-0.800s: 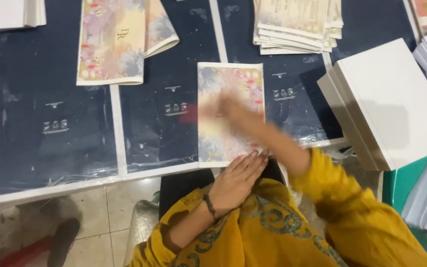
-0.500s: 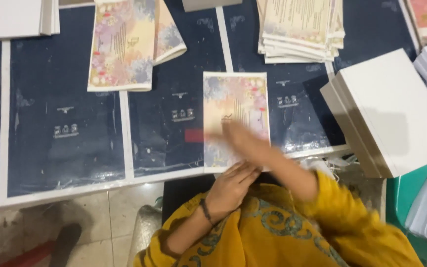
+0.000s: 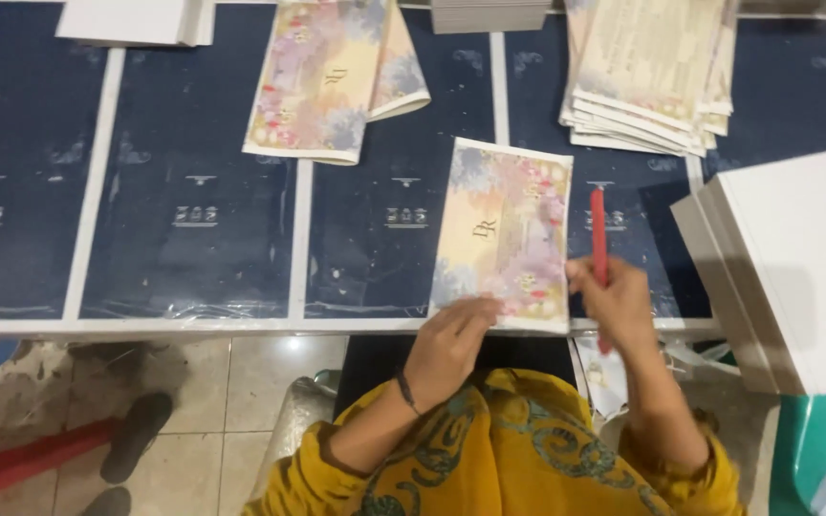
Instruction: Folding printed invitation cards and assembling them into folders using a creasing tool
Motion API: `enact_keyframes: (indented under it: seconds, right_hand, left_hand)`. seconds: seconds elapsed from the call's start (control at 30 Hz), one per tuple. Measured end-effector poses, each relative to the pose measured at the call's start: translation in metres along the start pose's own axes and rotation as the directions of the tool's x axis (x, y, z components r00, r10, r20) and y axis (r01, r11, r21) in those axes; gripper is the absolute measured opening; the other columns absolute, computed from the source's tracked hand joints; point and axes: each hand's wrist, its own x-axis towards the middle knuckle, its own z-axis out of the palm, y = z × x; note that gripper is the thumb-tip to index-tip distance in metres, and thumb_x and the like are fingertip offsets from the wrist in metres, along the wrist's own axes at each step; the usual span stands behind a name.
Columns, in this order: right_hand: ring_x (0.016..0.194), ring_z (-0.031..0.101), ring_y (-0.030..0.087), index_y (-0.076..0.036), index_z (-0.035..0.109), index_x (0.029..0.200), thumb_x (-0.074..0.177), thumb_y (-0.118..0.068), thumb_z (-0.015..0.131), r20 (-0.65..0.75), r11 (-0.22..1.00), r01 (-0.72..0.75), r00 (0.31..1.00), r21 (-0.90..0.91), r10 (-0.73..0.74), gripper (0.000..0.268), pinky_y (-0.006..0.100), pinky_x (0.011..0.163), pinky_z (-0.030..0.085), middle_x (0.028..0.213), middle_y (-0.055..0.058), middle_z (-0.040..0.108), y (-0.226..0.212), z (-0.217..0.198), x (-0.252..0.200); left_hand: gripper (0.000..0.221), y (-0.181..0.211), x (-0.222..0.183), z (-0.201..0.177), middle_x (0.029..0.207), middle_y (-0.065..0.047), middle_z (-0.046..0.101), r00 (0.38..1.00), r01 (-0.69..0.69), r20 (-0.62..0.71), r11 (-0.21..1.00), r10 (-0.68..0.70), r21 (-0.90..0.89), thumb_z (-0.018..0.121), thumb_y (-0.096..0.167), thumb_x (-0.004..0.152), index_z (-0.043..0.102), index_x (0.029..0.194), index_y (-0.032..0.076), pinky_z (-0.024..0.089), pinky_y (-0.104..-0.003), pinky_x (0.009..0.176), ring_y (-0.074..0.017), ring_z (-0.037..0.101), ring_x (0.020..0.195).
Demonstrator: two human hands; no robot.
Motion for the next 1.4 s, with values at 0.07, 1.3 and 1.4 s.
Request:
enact_keyframes:
  seconds: [0.07,1.3,1.4]
  right_hand:
    - [0.043,0.057,0.017,0.002,0.074,0.109,0.092,-0.026,0.083,0.063,0.959,-0.143,0.989,0.245,0.132,0.033,0.032,0.039,0.044,0.062,0.011,0.063,-0.023,0.011,-0.015]
    - [0.061,0.060,0.025,-0.013,0.072,0.115,0.106,-0.032,0.069,-0.185,0.560,0.216,0.799,-0.800,-0.573,0.021,0.038,0.044,0.044,0.092,0.000,0.064,0.007,0.014,-0.002]
    - [0.059,0.064,0.023,-0.020,0.073,0.110,0.099,-0.037,0.072,-0.215,0.542,0.156,0.801,-0.825,-0.559,0.021,0.037,0.048,0.049,0.086,-0.002,0.064,0.013,0.017,0.000]
  left_hand:
    - [0.014,0.001,0.004,0.002,0.115,-0.012,0.074,0.998,0.007,-0.058,0.999,-0.009,-0.041,0.063,-0.002,0.099,0.069,0.111,0.003,0.057,-0.045,0.103,-0.0319,0.073,0.111]
    - [0.024,-0.300,0.152,-0.066,0.098,-0.019,0.063,0.992,0.088,-0.127,0.796,-0.014,0.599,0.062,0.000,0.069,0.064,0.093,0.002,0.053,-0.050,0.080,-0.0417,0.063,0.088]
    - [0.030,-0.325,0.137,-0.068,0.111,-0.016,0.066,0.985,0.161,-0.155,0.687,-0.072,0.709,0.069,0.007,0.075,0.068,0.105,0.003,0.055,-0.046,0.085,-0.0361,0.068,0.096]
